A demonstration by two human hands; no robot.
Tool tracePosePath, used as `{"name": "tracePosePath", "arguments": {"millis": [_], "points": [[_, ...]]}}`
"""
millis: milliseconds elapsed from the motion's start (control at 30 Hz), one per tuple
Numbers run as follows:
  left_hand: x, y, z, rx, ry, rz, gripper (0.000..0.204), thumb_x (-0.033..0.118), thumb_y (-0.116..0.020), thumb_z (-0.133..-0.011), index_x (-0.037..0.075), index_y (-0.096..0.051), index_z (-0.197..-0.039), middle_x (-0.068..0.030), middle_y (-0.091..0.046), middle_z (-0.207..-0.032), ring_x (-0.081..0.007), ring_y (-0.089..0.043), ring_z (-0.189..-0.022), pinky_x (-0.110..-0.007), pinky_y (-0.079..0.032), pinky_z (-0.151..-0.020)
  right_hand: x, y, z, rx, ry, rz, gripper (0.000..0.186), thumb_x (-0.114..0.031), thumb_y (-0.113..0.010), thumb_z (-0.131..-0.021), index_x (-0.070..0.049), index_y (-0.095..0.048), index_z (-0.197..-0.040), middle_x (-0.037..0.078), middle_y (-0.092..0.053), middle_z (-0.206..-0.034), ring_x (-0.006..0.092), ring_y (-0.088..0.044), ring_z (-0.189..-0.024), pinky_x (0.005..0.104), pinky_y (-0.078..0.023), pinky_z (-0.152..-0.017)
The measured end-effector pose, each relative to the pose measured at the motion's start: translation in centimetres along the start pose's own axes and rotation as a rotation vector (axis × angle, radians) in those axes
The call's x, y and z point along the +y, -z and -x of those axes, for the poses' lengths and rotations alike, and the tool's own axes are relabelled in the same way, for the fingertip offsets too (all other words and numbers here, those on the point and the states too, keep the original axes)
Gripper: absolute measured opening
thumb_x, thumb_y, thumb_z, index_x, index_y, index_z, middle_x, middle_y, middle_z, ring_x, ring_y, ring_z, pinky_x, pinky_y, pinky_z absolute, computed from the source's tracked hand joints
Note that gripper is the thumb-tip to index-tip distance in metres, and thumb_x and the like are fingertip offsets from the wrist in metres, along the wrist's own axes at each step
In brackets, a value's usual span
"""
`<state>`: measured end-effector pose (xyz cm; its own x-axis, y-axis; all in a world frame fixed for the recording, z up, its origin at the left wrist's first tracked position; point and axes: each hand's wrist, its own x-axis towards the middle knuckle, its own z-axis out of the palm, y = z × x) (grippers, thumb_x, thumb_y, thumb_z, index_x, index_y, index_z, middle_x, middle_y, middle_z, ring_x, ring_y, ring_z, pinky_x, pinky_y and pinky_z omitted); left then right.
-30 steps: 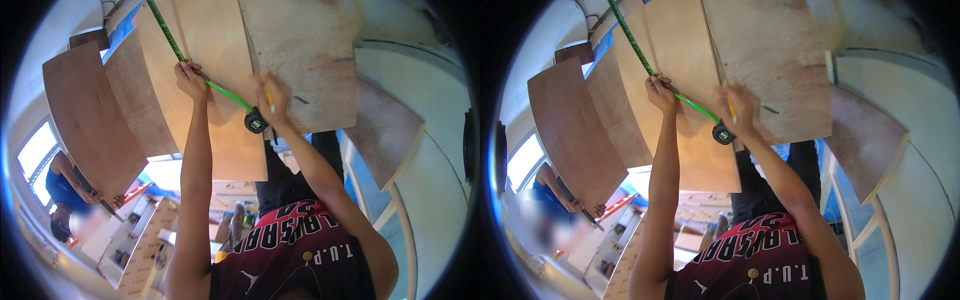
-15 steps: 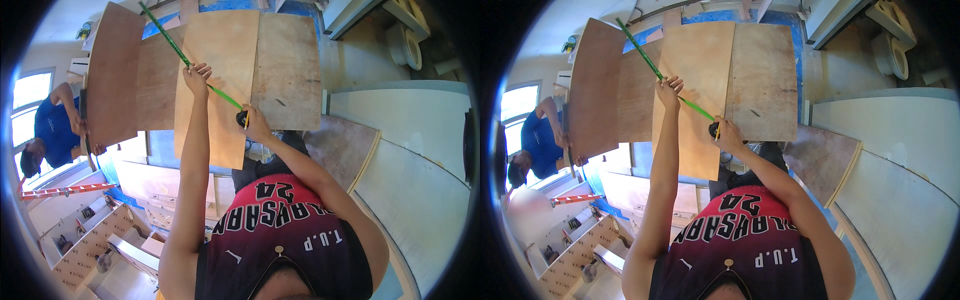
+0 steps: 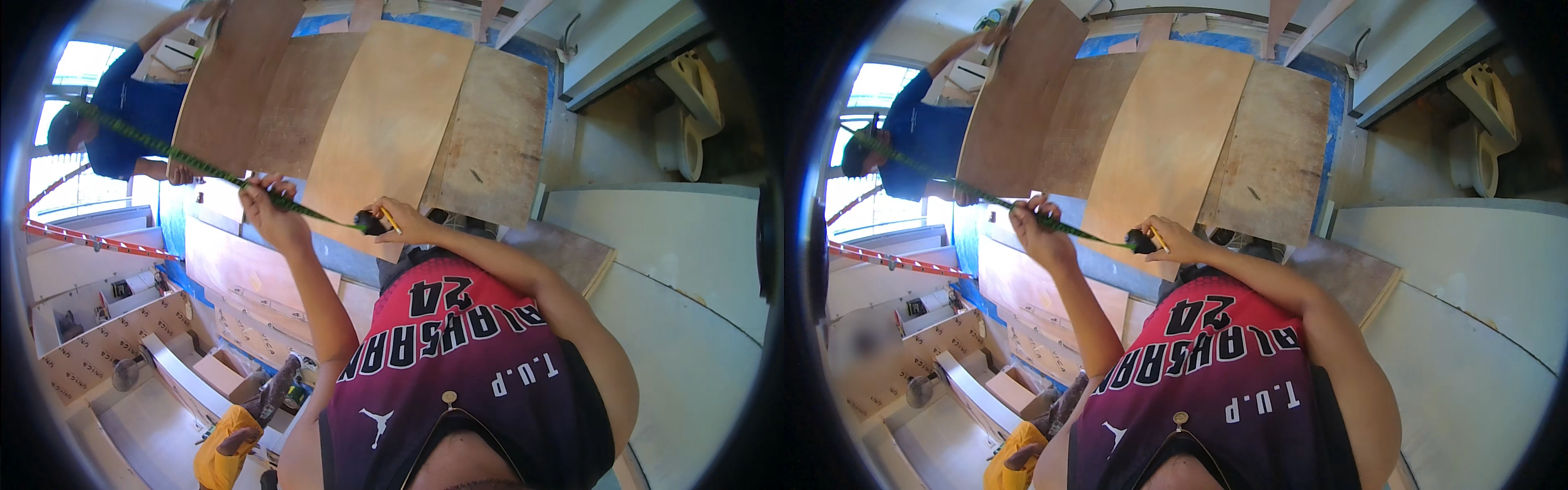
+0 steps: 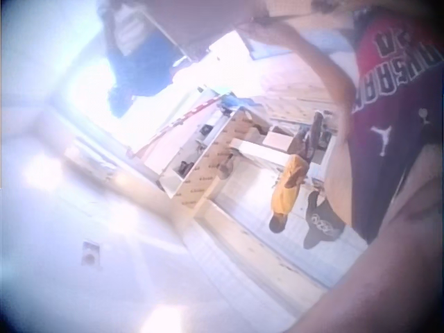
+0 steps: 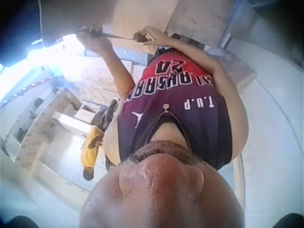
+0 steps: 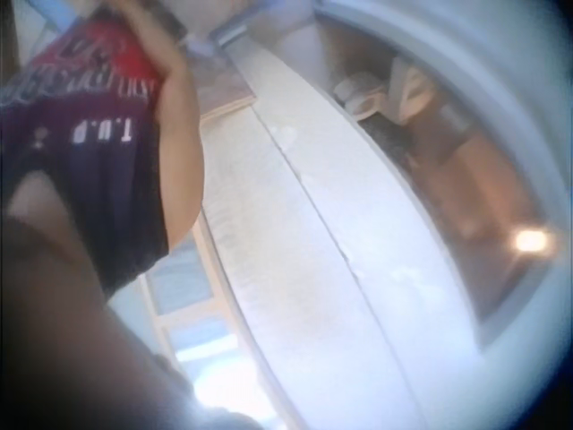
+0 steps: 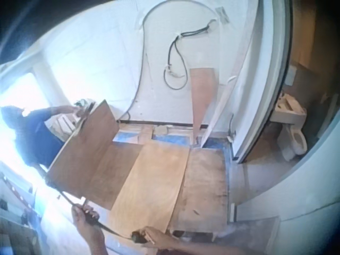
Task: The person measures the interior height of a white cabinet using a tape measure, then moves to a stack of plywood panels on the floor and uses the tape measure and a pencil to mark multiple lines on the wood.
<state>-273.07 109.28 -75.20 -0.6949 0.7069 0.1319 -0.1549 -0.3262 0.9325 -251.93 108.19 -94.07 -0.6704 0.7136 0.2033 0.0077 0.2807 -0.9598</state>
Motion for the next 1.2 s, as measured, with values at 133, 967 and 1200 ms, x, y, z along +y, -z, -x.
{"name": "tracePosePath", "arguments": {"millis": [133, 967, 1200], "points": [[3.4, 5.6, 2.1, -0.124, -0.133, 0.093, 0.019, 0.029, -0.056, -0.109, 0.010, -0.056, -0.108, -0.0088, -0.062, -0.088, -0.0163, -0.054, -0.076, -0.028, -0.045, -0.064, 1.0, 0.4, -0.6, -0.168, -0.041, -0.079, 0.038, -0.031, -0.079, -0.091, -0.004, -0.062, -0.112, 0.015, -0.072, -0.118, 0.0258, -0.070, -0.099, 0.0383, -0.056, -0.084], [4.2, 14.5, 3.9, -0.091, -0.040, 0.079, 0.024, 0.028, -0.056, -0.109, 0.006, -0.058, -0.101, -0.0041, -0.056, -0.075, -0.0148, -0.053, -0.068, -0.030, -0.047, -0.063, 5.6, 14.8, 16.3, 0.243, -0.707, 0.401, 0.030, -0.011, -0.050, -0.099, -0.004, -0.068, -0.123, 0.021, -0.073, -0.107, 0.0366, -0.071, -0.100, 0.0419, -0.053, -0.088], [4.9, 15.1, 4.3, -0.217, -0.044, -0.026, 0.027, 0.028, -0.054, -0.110, 0.004, -0.058, -0.098, -0.0043, -0.054, -0.078, -0.0142, -0.050, -0.067, -0.030, -0.045, -0.061, 6.1, 15.4, 18.7, 0.270, -0.661, 0.421, 0.031, -0.009, -0.050, -0.099, -0.004, -0.068, -0.124, 0.018, -0.074, -0.100, 0.0288, -0.071, -0.092, 0.0359, -0.053, -0.085]]}}
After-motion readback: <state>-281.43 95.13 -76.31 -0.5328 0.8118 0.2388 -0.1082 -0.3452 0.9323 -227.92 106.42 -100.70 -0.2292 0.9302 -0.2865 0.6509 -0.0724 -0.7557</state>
